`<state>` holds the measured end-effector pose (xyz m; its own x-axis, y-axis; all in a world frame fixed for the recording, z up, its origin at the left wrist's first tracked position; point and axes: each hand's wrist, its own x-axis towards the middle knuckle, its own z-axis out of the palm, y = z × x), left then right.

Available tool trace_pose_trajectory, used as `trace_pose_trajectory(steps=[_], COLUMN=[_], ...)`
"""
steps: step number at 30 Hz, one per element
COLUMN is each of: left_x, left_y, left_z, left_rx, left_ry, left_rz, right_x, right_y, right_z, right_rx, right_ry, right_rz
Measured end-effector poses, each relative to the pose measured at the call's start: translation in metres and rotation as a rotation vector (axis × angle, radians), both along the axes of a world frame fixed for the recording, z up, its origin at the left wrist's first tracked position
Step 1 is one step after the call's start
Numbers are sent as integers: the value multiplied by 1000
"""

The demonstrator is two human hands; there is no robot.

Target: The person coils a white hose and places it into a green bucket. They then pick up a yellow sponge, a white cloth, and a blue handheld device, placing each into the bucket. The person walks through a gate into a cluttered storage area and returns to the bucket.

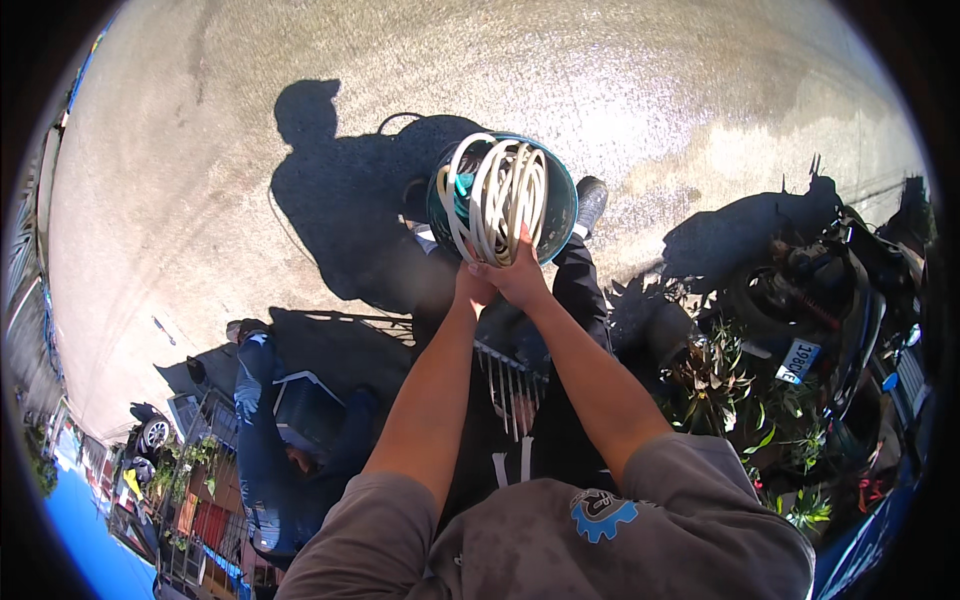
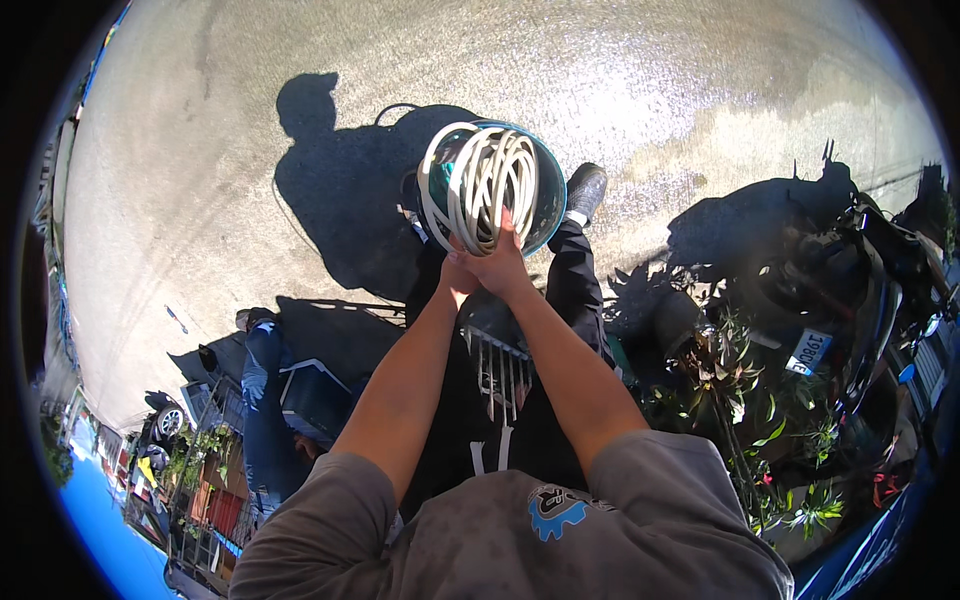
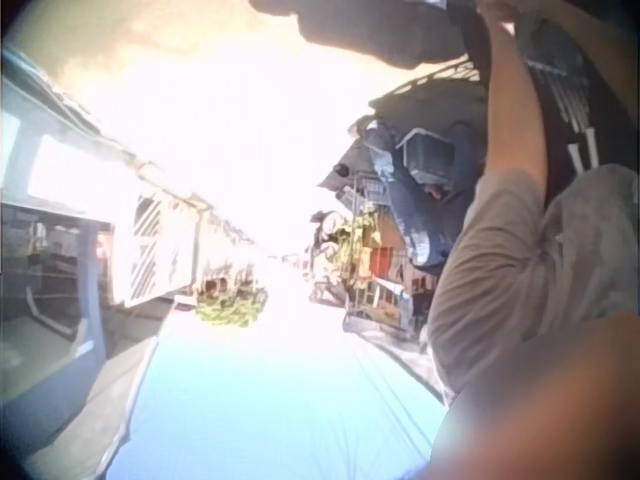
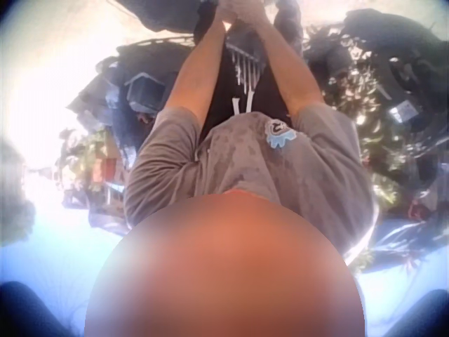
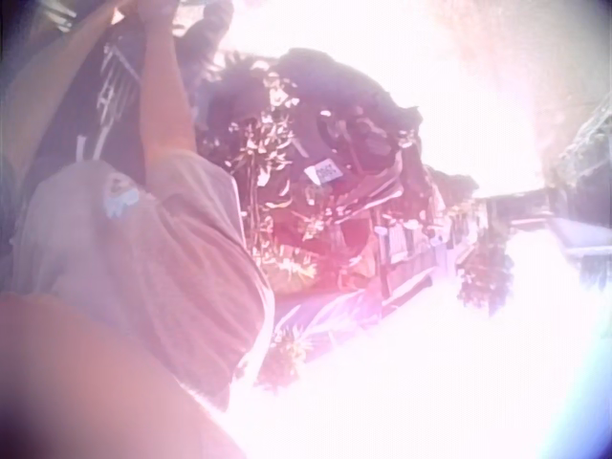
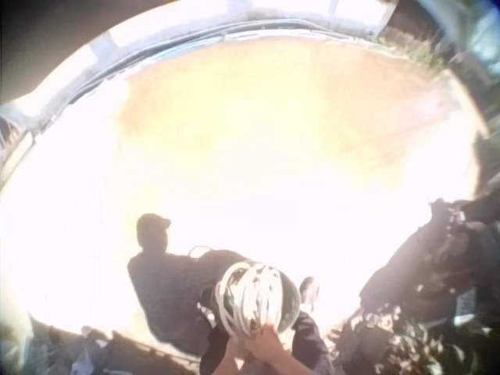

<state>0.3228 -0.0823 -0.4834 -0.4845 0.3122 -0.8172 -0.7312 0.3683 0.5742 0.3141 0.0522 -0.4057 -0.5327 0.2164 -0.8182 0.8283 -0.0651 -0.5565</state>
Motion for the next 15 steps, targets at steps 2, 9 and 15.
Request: trace_pose_trajectory(steps=[2,9,15], left_x=[-8,-121,-157], left_y=[-12,-81,-13], left_z=[-6,99,84], left_rx=[-279,65,-299], left_ry=[40,-112,1072], left_rz=[-436,120,-512], right_x=[5,9,0], right_y=[1,4,1], right_z=[-19,-85,-57], right_rx=[28,171,292], right_ry=[-115,-245,-181], right_rz=[92,543,-59])
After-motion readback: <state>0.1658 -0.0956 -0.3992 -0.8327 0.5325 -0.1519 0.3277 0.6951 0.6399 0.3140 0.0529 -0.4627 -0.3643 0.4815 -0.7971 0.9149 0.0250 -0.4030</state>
